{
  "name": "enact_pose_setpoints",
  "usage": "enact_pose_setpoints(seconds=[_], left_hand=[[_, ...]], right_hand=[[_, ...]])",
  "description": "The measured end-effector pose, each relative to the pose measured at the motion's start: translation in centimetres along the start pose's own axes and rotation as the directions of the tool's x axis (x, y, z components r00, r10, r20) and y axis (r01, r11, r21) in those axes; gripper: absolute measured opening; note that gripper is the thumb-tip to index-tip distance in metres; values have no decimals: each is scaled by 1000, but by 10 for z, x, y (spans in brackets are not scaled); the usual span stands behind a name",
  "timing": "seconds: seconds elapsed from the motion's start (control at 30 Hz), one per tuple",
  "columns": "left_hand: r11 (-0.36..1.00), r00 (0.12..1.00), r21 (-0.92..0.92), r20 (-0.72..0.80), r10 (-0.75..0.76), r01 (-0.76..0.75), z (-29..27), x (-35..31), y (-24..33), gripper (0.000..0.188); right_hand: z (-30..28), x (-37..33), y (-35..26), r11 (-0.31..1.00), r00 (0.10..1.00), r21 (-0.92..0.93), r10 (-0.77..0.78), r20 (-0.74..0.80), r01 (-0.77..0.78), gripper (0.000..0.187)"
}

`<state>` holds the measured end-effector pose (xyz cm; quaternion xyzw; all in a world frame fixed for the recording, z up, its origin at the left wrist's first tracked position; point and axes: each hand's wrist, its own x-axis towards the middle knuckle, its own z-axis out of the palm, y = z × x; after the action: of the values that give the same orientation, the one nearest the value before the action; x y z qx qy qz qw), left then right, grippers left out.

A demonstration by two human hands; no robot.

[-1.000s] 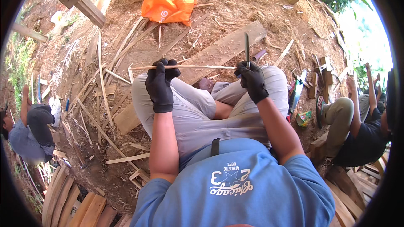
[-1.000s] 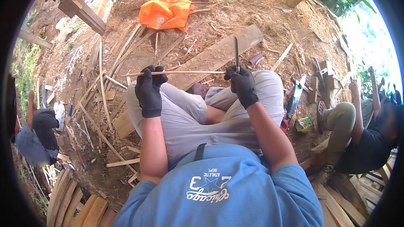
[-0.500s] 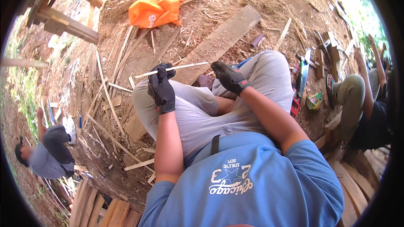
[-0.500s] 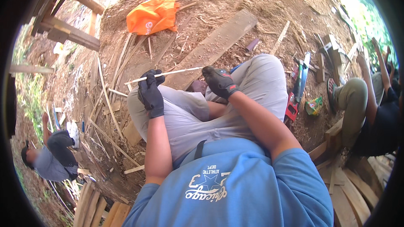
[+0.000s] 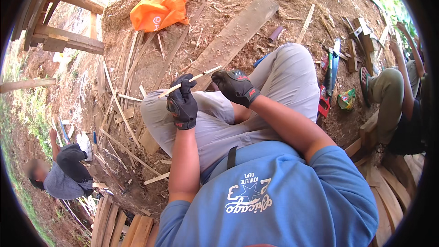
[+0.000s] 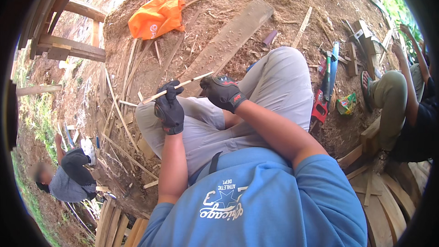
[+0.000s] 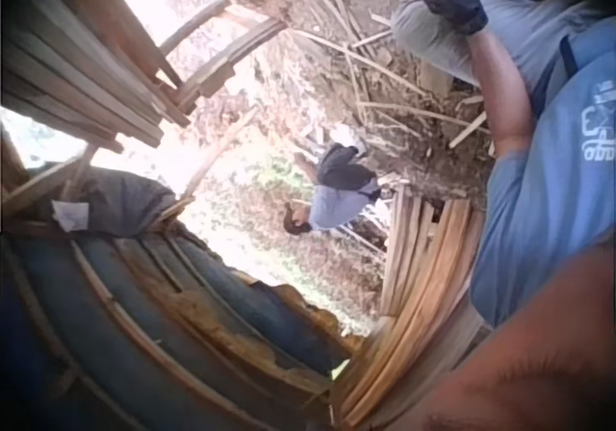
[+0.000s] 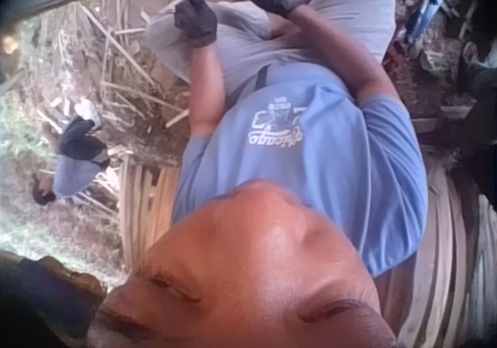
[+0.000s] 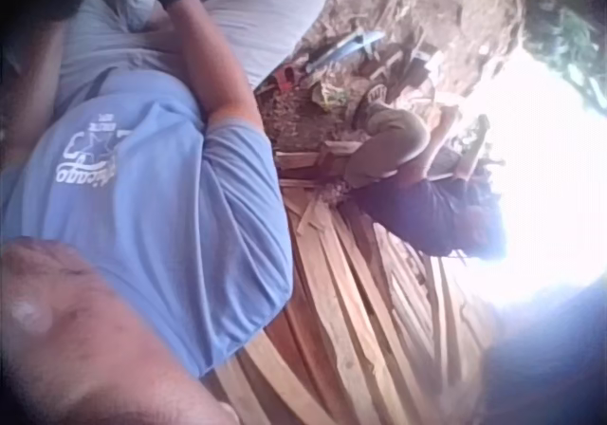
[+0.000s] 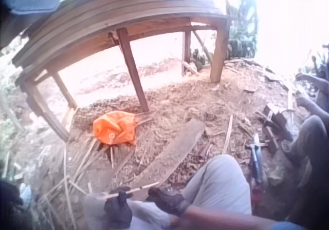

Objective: The person sits on the ground and uses a knife to sharpen a thin wooden stick. They repeatedly scrape the blade along the stick's surface to create a point, occasionally pausing to inspect the progress. The person is wearing gloves and is surrounded by wood scraps and tools.

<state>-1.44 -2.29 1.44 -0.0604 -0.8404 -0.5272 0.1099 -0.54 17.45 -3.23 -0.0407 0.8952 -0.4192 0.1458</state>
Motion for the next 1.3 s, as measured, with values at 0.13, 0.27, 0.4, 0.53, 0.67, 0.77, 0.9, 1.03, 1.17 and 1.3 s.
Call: enact_pose_setpoints(seconds=[0.13, 0.27, 0.4, 0.53, 0.67, 0.77, 0.9, 1.03, 1.17, 1.3], left_hand=[[999, 999, 47, 31, -12, 11, 1, -2, 3, 39], [1000, 999, 2, 38, 6, -6, 6, -5, 7, 39], [998, 997, 44, 54, 52, -54, 6, -8, 2, 38], [999, 999, 29, 45, 29, -30, 8, -9, 4, 39], [997, 998, 22, 14, 67, -67, 7, -9, 0, 39], [999, 999, 36, 34, 34, -35, 7, -7, 5, 38], [993, 999, 117, 16, 30, -32, 4, -4, 9, 36], [968, 977, 140, 74, 202, -211, 2, -4, -4, 22], [983, 987, 110, 82, 135, -144, 3, -7, -1, 25], [988, 989, 77, 63, 131, -136, 5, -10, -4, 31]], right_hand=[[9, 2, 13, 1000, 999, 4, -14, -42, 14, 35], [8, 1, 13, 1000, 1000, -12, 0, -26, -1, 33], [6, -7, 8, 996, 997, -85, -1, -73, -5, 32], [21, -4, 19, 997, 988, -72, -26, -150, 15, 32], [30, 6, 52, 983, 985, -103, 140, -103, -150, 34], [33, 11, 70, 947, 963, -174, 262, -61, -269, 34], [31, 6, 62, 979, 979, -75, 180, -93, -187, 33], [21, -5, 21, 999, 986, -23, 23, -163, -27, 32], [16, -10, 15, 998, 988, -40, -48, -148, 43, 30], [23, -8, 18, 997, 984, -48, -65, -164, 58, 32]])
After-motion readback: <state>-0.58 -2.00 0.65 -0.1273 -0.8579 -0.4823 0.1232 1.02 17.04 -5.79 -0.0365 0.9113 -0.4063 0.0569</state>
